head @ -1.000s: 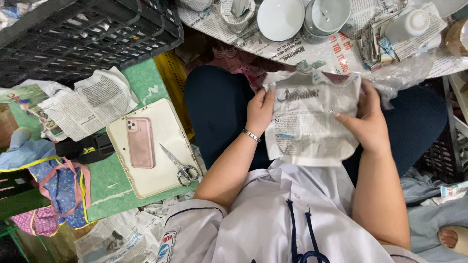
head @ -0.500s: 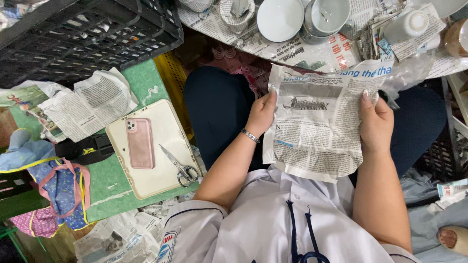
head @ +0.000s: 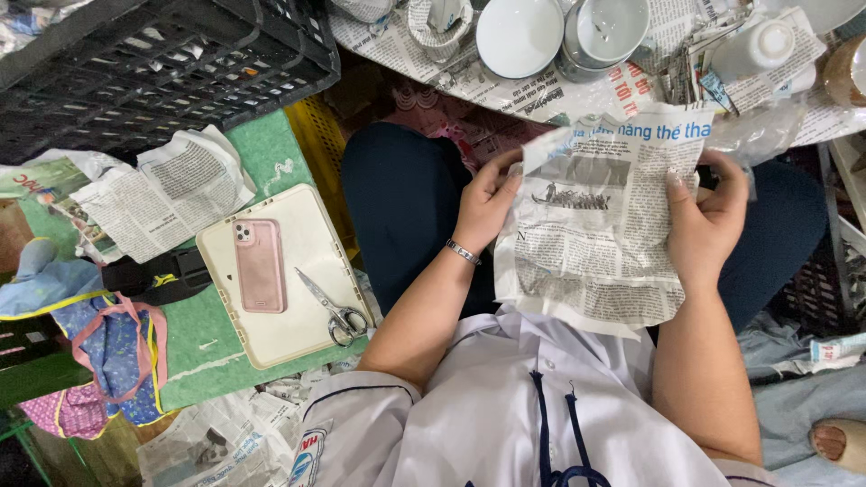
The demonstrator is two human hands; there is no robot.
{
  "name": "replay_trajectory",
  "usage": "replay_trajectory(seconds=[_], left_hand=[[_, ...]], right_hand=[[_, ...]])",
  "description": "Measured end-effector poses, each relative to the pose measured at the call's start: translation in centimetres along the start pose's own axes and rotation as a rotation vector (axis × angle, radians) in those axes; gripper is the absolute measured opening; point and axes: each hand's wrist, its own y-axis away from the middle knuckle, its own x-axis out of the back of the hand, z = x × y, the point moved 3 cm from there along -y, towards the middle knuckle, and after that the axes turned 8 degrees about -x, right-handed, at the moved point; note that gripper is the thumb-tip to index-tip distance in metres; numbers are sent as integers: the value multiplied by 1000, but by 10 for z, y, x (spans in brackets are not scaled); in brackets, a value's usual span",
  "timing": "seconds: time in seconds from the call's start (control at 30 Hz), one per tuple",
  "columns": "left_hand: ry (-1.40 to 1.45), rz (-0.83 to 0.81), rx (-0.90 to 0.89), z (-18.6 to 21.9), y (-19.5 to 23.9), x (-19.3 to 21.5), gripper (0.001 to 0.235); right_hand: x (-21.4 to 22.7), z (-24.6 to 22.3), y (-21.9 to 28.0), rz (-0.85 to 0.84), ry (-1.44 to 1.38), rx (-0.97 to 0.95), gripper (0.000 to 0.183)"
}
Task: The person sits on the floor and wraps small white ceramic bowls and cups with newspaper. They fold the paper around each item, place it on a table, and continue wrapping additional pieces one at a time.
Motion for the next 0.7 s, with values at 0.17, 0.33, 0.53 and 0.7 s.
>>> replay_trajectory(seconds=[0.17, 0.33, 0.53, 0.7], left_hand=[[-153, 44, -19, 41, 7, -4, 45], [-526, 137, -66, 98, 45, 34, 53], [-898, 249, -301, 127, 77, 82, 54], [-1303, 246, -632, 120, 98, 97, 55]], right_hand=[[1, -8, 16, 99, 226, 99, 69], [-33, -18, 31, -40, 433, 155, 58], [-100, -49, 36, -391, 771, 343, 63], [-107, -68, 50, -480, 1013, 865, 48]])
